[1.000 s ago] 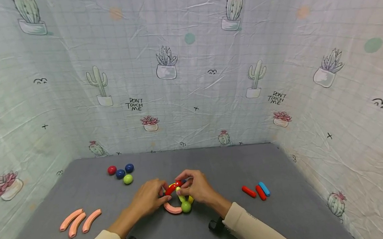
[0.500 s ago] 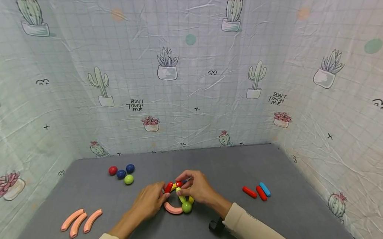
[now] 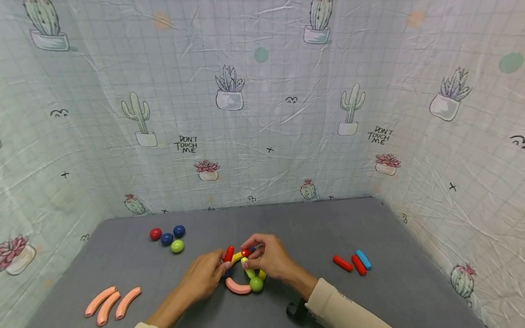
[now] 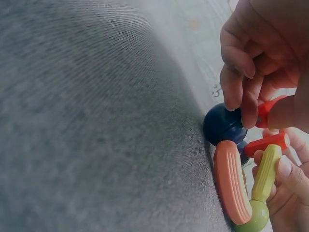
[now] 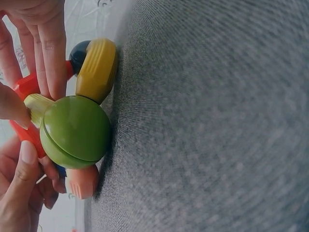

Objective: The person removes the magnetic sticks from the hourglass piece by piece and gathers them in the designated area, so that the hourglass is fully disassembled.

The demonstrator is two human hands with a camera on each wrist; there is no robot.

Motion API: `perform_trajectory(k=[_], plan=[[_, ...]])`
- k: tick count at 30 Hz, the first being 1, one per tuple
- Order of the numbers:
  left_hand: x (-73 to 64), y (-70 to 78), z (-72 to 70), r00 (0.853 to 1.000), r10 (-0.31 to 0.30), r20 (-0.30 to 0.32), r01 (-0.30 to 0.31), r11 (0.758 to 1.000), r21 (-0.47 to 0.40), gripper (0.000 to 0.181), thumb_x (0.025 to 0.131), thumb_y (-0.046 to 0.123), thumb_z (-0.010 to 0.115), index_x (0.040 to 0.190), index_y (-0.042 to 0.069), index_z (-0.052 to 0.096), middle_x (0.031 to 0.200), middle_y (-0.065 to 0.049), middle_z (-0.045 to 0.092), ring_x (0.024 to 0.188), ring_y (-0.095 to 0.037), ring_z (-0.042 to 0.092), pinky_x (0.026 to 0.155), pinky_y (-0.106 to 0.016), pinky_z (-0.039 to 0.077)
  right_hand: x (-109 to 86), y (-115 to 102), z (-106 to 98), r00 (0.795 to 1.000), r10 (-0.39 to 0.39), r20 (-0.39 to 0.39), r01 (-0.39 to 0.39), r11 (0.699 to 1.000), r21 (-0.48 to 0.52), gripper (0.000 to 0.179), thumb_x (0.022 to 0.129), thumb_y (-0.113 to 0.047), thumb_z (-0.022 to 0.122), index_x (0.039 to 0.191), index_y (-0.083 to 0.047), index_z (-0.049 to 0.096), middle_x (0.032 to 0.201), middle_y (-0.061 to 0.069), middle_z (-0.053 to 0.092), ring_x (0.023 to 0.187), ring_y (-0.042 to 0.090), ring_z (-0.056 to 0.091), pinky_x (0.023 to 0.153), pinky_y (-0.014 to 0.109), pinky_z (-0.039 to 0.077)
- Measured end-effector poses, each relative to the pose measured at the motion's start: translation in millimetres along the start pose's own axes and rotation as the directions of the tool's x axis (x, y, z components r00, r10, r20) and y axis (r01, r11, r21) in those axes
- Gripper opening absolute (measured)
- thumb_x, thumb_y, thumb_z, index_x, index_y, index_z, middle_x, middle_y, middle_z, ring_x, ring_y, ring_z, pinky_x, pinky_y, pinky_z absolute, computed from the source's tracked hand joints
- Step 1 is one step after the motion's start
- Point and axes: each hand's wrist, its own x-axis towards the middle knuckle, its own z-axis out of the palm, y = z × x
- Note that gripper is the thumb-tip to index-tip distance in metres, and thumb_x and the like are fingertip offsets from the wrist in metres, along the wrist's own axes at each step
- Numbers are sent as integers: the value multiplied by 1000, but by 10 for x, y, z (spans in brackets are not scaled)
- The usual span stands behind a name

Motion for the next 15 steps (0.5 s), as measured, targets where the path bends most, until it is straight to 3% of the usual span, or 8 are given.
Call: perform_trajectory(k=[15], plan=[[-31, -43, 21, 996, 29, -80, -32, 998, -46, 14, 98, 27, 79, 96, 17, 70, 75, 9, 62, 63, -5, 52, 59, -25, 42, 1, -7, -7, 1000, -5, -2, 5, 1000, 2, 36, 83, 0, 89, 116, -7, 76, 113, 8, 77, 92, 30, 78, 70, 27, 62]])
